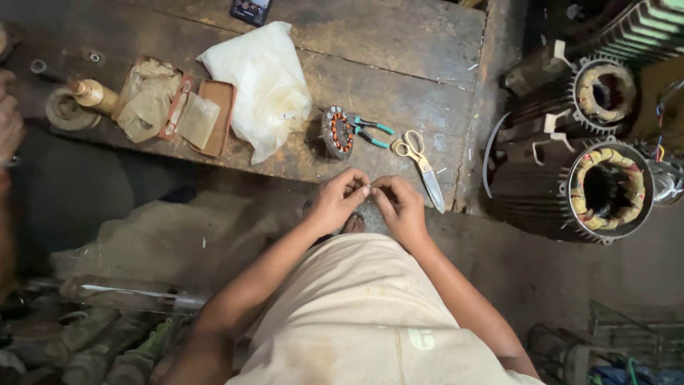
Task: The person repeatedly cuts small white rectangular pieces from a plastic bag using scissors and places them into slots on a circular stator component. The person handles the stator, scissors, and plastic bag throughout the task.
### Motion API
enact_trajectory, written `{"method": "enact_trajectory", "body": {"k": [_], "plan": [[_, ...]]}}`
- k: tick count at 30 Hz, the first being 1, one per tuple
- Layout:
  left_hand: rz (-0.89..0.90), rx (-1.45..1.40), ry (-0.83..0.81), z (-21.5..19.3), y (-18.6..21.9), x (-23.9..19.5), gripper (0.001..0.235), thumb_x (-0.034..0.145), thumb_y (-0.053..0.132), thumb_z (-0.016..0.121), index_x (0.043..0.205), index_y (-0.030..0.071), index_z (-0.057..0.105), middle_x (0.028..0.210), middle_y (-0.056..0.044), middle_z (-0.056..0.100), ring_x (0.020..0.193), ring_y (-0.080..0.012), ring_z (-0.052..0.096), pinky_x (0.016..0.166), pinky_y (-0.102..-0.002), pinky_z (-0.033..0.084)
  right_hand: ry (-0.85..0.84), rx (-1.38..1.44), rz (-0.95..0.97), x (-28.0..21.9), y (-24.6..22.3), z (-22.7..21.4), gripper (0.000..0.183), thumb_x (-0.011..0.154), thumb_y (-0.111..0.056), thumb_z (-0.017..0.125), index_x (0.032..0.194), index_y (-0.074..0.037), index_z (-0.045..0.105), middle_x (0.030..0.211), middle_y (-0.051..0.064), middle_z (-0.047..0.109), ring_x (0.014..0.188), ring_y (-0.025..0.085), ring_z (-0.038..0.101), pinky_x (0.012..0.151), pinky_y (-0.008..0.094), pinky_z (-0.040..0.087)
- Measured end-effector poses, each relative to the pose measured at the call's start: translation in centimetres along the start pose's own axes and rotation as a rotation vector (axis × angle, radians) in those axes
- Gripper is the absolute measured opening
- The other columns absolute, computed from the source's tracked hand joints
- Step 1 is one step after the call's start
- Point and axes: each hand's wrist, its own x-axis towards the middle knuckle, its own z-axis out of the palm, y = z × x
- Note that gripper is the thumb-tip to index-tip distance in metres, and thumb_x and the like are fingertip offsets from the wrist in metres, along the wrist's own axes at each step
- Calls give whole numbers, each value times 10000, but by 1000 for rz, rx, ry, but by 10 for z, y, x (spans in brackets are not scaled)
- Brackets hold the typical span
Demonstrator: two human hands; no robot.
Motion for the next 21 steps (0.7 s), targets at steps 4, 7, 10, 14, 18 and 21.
{"method": "enact_trajectory", "body": {"k": [4, 7, 10, 14, 18, 21], "plan": [[7, -232, -83, -6, -17, 10, 108, 974, 46, 673, 1069, 51, 622, 893, 11, 617, 837, -62, 587, 751, -235, 504, -15, -96, -216, 6, -24, -5, 256, 833, 3, 771, 1070, -10, 676, 1015, 140, 704, 886, 286, 716, 783, 347, 574], [-45, -385, -196, -15, -24, 15, 109, 968, 24, 662, 1059, 59, 614, 938, 16, 632, 898, -61, 606, 809, -228, 508, 6, -190, -285, 7, -34, -4, 286, 793, -11, 807, 1053, -8, 687, 1027, 141, 716, 930, 309, 706, 808, 363, 565], [-40, -426, -273, -23, -21, 20, 110, 969, 24, 659, 1065, 58, 617, 967, 10, 645, 923, -62, 616, 831, -233, 508, 69, -199, -209, 0, -35, 3, 232, 828, -19, 822, 1037, -34, 722, 1010, 116, 744, 928, 265, 735, 808, 341, 582], [64, -31, -148, -34, -15, 22, 218, 974, 171, 672, 1147, 60, 599, 1038, -42, 656, 985, -138, 637, 848, -301, 515, 135, -74, -21, -13, -22, 7, 234, 841, -13, 822, 1059, -30, 738, 986, 103, 754, 869, 180, 744, 747, 289, 585], [433, 616, 315, -62, -28, 52, 718, 933, 406, 772, 1433, 38, 410, 1404, -235, 510, 1320, -408, 482, 1136, -514, 363, 195, 214, 187, -20, 4, 9, 166, 882, -15, 808, 1038, -14, 753, 938, 38, 758, 830, 79, 702, 724, 234, 558], [328, 617, 215, -78, -51, 85, 1147, 871, 500, 831, 1582, -57, 124, 1553, -371, 313, 1406, -534, 336, 1153, -586, 255, 223, 330, 289, -19, 24, 10, 163, 891, -12, 802, 1044, 4, 749, 914, 13, 744, 796, 45, 648, 703, 211, 522]]}}
